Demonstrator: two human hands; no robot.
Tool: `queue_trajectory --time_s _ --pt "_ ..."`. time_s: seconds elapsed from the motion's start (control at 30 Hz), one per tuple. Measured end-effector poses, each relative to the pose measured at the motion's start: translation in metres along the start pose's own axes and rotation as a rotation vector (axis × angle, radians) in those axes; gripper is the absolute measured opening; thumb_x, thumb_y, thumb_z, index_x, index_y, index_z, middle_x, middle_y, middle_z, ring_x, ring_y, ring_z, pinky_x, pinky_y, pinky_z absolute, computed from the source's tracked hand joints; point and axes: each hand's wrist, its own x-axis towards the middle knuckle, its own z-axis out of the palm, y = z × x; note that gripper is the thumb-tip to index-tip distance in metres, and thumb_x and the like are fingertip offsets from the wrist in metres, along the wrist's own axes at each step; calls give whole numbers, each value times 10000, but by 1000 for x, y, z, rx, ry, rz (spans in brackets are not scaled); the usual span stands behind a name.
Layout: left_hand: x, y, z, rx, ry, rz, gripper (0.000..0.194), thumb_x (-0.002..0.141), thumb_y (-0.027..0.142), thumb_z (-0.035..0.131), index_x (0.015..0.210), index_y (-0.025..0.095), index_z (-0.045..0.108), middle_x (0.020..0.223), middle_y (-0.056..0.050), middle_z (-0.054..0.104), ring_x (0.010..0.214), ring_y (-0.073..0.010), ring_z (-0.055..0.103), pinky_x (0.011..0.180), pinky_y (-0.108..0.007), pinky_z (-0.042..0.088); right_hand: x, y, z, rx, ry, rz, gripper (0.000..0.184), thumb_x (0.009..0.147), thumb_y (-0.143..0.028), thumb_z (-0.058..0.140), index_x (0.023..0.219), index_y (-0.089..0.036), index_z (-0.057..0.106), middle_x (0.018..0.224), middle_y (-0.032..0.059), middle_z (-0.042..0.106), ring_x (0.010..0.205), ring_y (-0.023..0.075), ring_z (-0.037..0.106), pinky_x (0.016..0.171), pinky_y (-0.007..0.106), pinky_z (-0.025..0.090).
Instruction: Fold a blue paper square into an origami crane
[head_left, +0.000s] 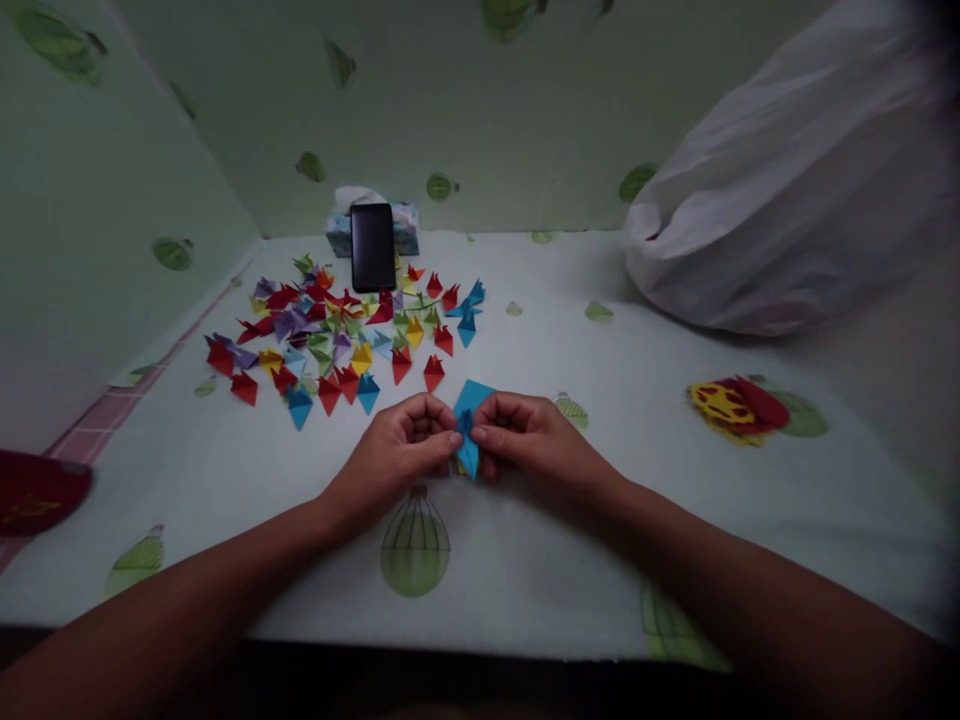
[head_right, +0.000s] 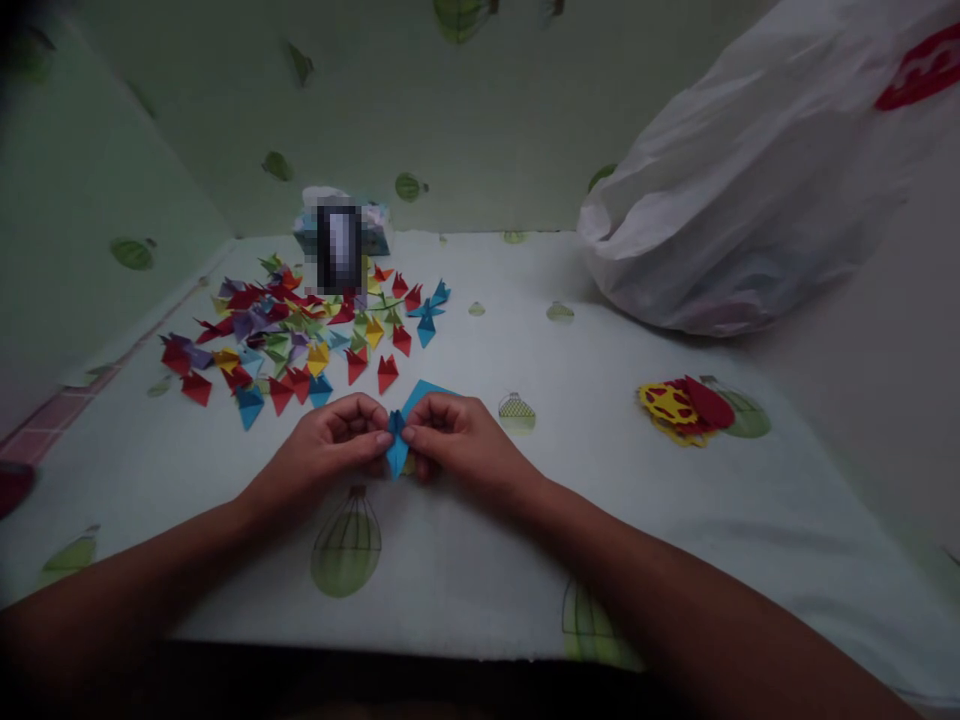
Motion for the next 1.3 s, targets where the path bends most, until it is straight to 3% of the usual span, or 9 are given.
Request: queue_trajectory --time_s 0.13,0.23,0.4,0.67,0.8,0.9,1.07,1.3 --pt "-3 -1 1 10 104 121 235 825 324 739 982 189 630 898 -11 650 848 -144 618 765 -262 500 1 3 0 176 10 29 234 808 -327 765 741 -172 603 545 -32 632 469 87 555 504 212 444" --pt "-3 -2 2 -50 90 182 278 822 285 732 1061 206 614 1053 -45 652 1020 -183 622 859 -293 517 1 2 1 342 -5 96 261 774 -315 803 709 -166 599 566 -32 632 446 80 539 458 209 453" --pt "-2 -2 4 -78 24 166 347 722 198 802 985 209 576 985 -16 623 875 -147 640 756 -260 546 0 1 3 460 -35 171 245 733 -268 828 694 -161 611 562 -38 625 429 82 543 413 204 462" --pt "-2 -3 8 -77 -22 163 170 780 214 743 887 166 619 850 -16 664 806 -133 649 747 -252 532 -2 3 6 467 -30 202 212 747 -246 794 763 -157 602 596 -30 644 437 84 553 429 210 474" --pt "-2 -3 7 -82 33 119 174 787 236 741 883 169 613 777 -8 686 720 -131 646 704 -265 529 -5 3 9 406 10 91 206 817 -281 747 897 -179 587 680 -23 664 493 92 584 488 228 501" --pt "-1 -4 5 -84 79 114 188 783 254 746 884 178 608 742 9 669 682 -132 638 674 -269 532 -5 3 10 241 22 -45 235 842 -291 732 990 -203 571 708 -34 665 532 101 609 539 245 513" --pt "-2 -4 6 -45 82 166 185 777 232 741 907 178 621 787 4 653 710 -125 627 669 -252 533 -6 1 10 -10 28 -184 129 834 -228 699 860 -195 577 659 -44 614 558 95 580 563 247 488" --pt "-5 0 8 -30 85 219 141 780 208 736 858 181 621 744 9 663 687 -127 655 664 -251 555 -10 2 14 -121 99 -310 96 835 -186 658 829 -208 565 671 -41 587 605 109 580 599 270 488"
